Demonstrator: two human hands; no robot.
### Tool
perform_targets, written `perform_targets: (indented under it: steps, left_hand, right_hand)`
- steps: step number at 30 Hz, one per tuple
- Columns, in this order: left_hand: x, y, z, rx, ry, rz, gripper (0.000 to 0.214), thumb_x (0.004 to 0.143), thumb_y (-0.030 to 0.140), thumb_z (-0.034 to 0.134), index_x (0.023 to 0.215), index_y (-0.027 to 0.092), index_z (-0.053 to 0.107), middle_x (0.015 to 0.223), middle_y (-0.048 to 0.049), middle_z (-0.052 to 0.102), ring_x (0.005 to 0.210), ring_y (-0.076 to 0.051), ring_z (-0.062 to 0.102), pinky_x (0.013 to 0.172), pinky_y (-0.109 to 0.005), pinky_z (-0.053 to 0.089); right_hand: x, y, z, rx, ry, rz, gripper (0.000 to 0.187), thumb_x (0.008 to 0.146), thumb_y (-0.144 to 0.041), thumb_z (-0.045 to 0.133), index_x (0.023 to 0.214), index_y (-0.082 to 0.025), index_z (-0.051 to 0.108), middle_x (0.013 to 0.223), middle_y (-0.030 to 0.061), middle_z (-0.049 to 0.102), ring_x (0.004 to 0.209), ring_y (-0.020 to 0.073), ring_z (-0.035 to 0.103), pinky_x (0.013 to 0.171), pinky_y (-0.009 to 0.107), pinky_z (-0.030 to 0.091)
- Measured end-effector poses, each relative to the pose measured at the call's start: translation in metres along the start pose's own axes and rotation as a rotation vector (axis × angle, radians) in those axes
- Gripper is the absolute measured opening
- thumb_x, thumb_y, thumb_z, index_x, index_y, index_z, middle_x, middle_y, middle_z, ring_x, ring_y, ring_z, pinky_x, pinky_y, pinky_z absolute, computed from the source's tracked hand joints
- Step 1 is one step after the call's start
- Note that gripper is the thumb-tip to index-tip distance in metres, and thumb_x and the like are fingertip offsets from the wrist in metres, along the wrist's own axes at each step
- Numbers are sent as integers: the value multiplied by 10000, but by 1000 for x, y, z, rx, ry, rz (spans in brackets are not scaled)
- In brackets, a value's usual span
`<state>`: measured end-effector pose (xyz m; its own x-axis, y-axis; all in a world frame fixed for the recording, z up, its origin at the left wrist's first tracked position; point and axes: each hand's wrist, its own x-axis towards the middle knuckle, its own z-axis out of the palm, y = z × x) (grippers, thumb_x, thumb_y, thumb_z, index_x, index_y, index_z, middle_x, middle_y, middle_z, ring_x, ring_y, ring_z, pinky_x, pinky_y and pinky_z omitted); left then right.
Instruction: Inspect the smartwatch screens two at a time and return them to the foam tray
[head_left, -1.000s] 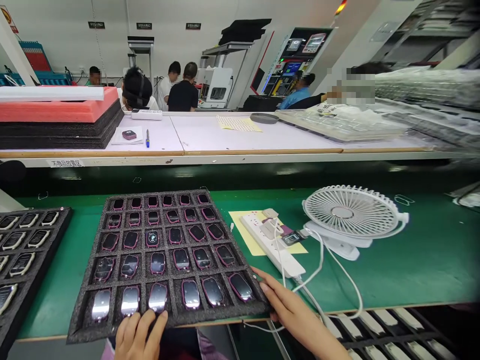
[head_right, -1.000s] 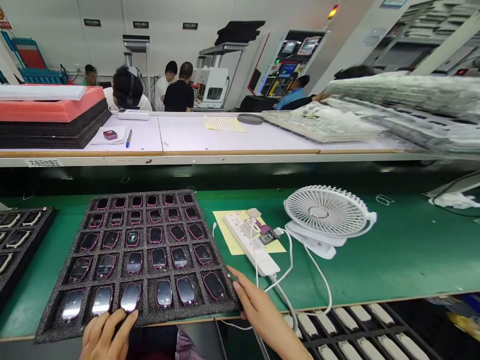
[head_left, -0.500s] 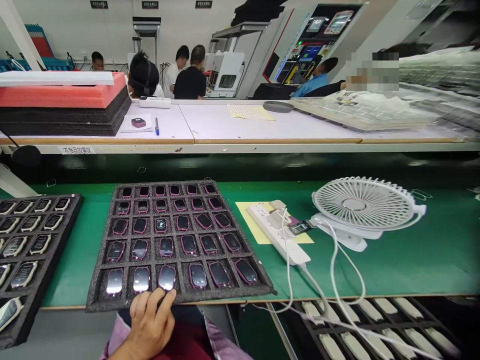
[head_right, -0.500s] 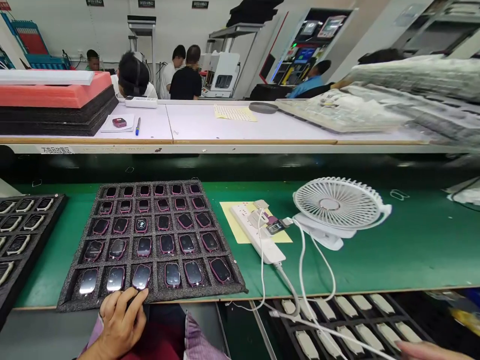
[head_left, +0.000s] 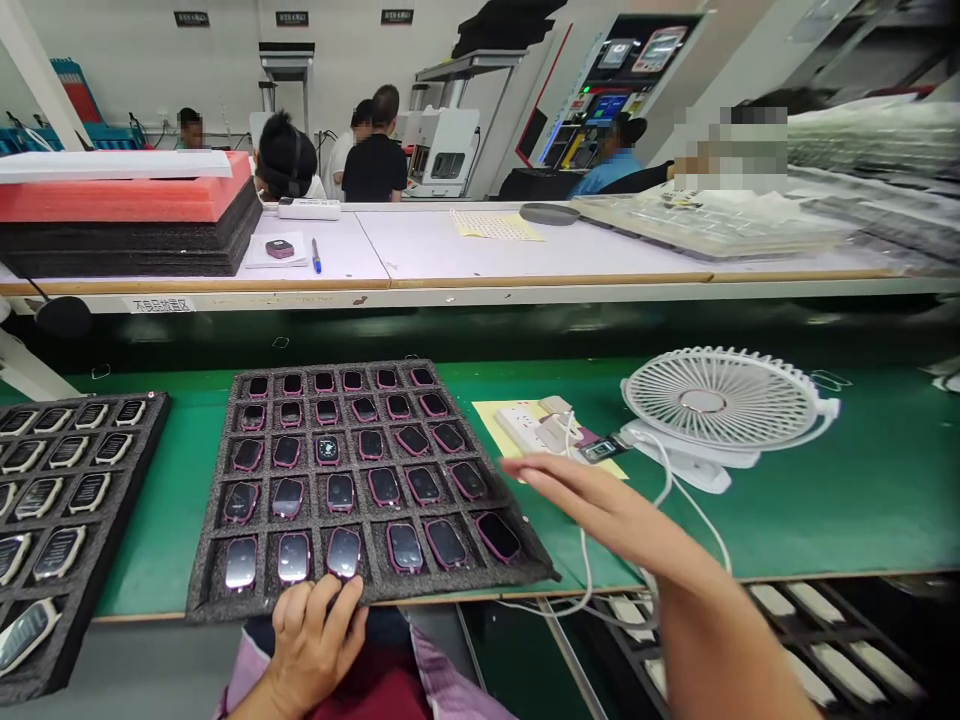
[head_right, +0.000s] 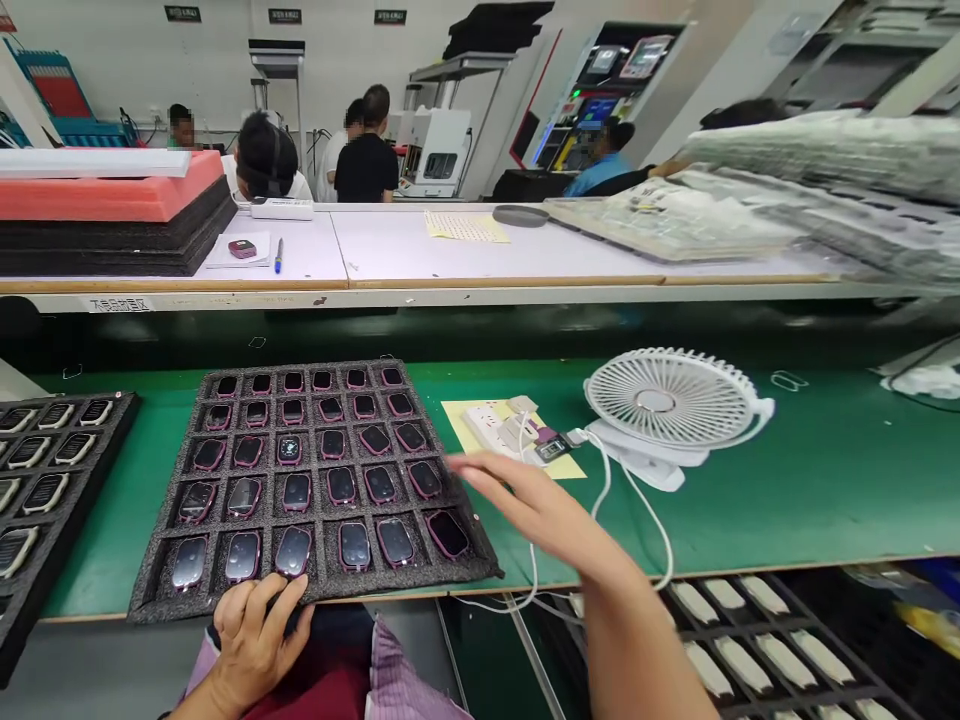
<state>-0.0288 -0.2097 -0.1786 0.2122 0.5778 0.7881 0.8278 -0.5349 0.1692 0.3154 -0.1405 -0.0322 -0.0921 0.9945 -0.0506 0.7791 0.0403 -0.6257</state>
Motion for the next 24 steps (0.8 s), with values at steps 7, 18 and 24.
perform_targets:
  steps: [7, 18, 24]
  left_hand:
    - [-7, -7, -2, -57, -13, 75, 266, 975, 251, 488, 1074, 265, 735, 891, -39, 664, 886, -157, 527, 912, -286, 370]
    - [94, -84, -16, 307, -519, -296, 352, 910, 139, 511, 1143, 305, 717, 850, -55, 715, 819, -225, 611, 851, -424, 410]
    - [110, -108, -36, -7, -419, -626, 566, 983, 375, 393, 1523, 225, 312, 1301, -117, 655, 1167, -270, 616, 1115, -584, 311]
  right_hand:
    - [214, -38, 61, -383, -50, -246, 459, 1004, -319, 349, 1403, -190, 534, 1481, 102, 511, 1410, 274, 416, 1167, 440, 330]
    - [274, -14, 46, -540, -203, 43, 289, 974, -344, 566, 1195, -163, 614, 1219, 101, 633, 1044, 233, 641, 899, 423, 535]
    - [184, -7, 42, -574, -201, 157, 297, 962, -143, 419, 1213, -46, 544, 1137, 291, 671, 1067, 366, 660, 837, 419, 472]
